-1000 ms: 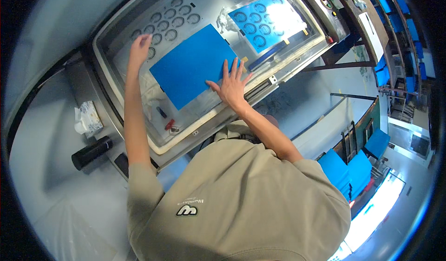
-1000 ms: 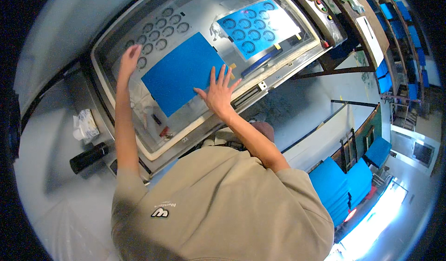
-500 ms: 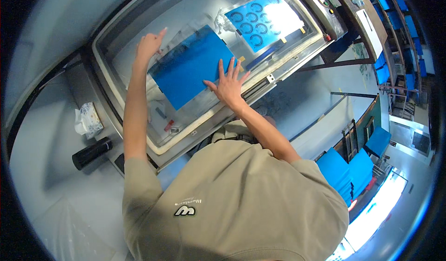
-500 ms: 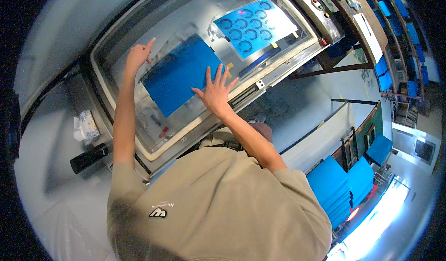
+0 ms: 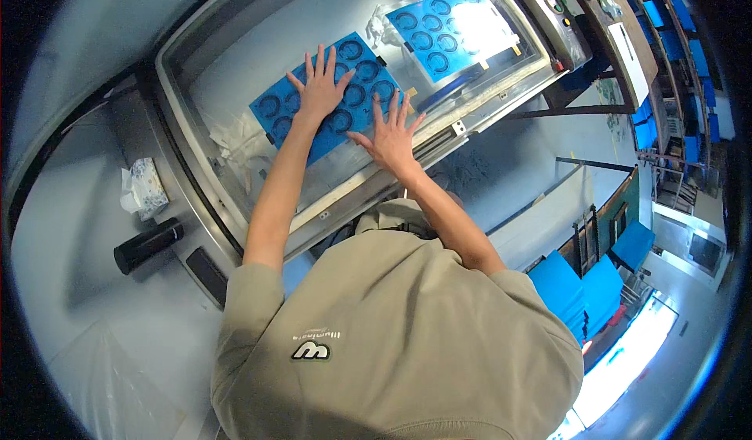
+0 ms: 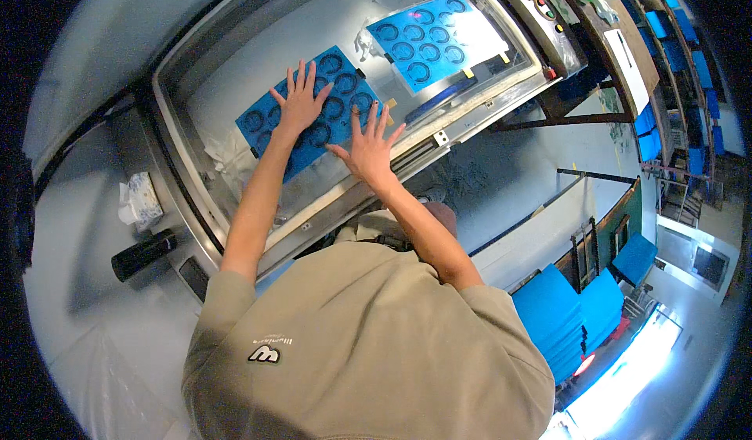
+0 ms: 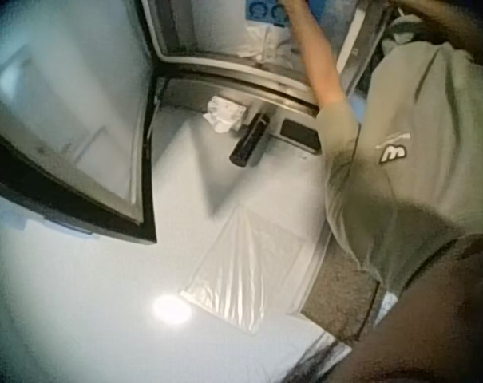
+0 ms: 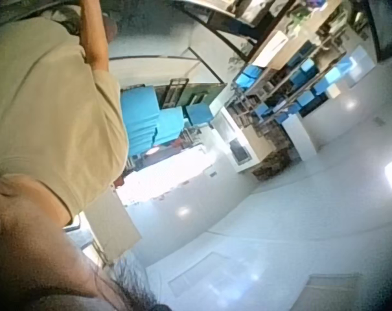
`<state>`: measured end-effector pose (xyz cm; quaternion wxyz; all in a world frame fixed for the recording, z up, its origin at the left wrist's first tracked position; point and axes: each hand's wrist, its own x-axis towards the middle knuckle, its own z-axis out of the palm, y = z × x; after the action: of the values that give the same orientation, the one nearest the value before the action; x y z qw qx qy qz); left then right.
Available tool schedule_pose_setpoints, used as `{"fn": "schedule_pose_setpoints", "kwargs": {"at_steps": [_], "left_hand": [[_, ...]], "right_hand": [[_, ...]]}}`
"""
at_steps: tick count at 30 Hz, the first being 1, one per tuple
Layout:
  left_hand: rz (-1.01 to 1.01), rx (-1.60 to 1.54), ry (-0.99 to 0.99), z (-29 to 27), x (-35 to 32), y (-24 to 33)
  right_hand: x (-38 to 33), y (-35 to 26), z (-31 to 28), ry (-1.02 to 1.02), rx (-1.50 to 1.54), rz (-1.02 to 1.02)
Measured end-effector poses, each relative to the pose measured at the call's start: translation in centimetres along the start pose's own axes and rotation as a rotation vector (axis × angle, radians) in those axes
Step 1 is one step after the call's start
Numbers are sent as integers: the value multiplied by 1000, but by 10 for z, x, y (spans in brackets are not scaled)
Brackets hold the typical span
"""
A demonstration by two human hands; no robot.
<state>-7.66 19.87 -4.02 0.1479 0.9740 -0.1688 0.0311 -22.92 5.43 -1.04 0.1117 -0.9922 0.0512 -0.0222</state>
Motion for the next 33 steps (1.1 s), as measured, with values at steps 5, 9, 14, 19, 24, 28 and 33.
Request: {"fn": "schedule_pose_setpoints", "kwargs": {"at_steps": [5,9,14,19,24,28,33], "left_hand": [[-28,-21,-29,0,-13,10],[-26,-61,-69,-7,-23,13],[-33,-86,-98,-11,-36,19],[-36,-112,-115,-13,-42,21],[-38,-165,-140,-15,-42,20],[-46,-171,-143,-15,-42,19],[-39,-178,-135,-14,-43,21]], "right_hand": [[-9,25,-5,-35,85,-223],[-10,37,-9,-64,270,-302],[-8,40,-13,-85,359,-317],[-7,41,-13,-99,368,-328],[-7,42,-11,-76,402,-326],[-7,40,-11,-77,378,-331],[-9,41,-12,-72,365,-330]]}}
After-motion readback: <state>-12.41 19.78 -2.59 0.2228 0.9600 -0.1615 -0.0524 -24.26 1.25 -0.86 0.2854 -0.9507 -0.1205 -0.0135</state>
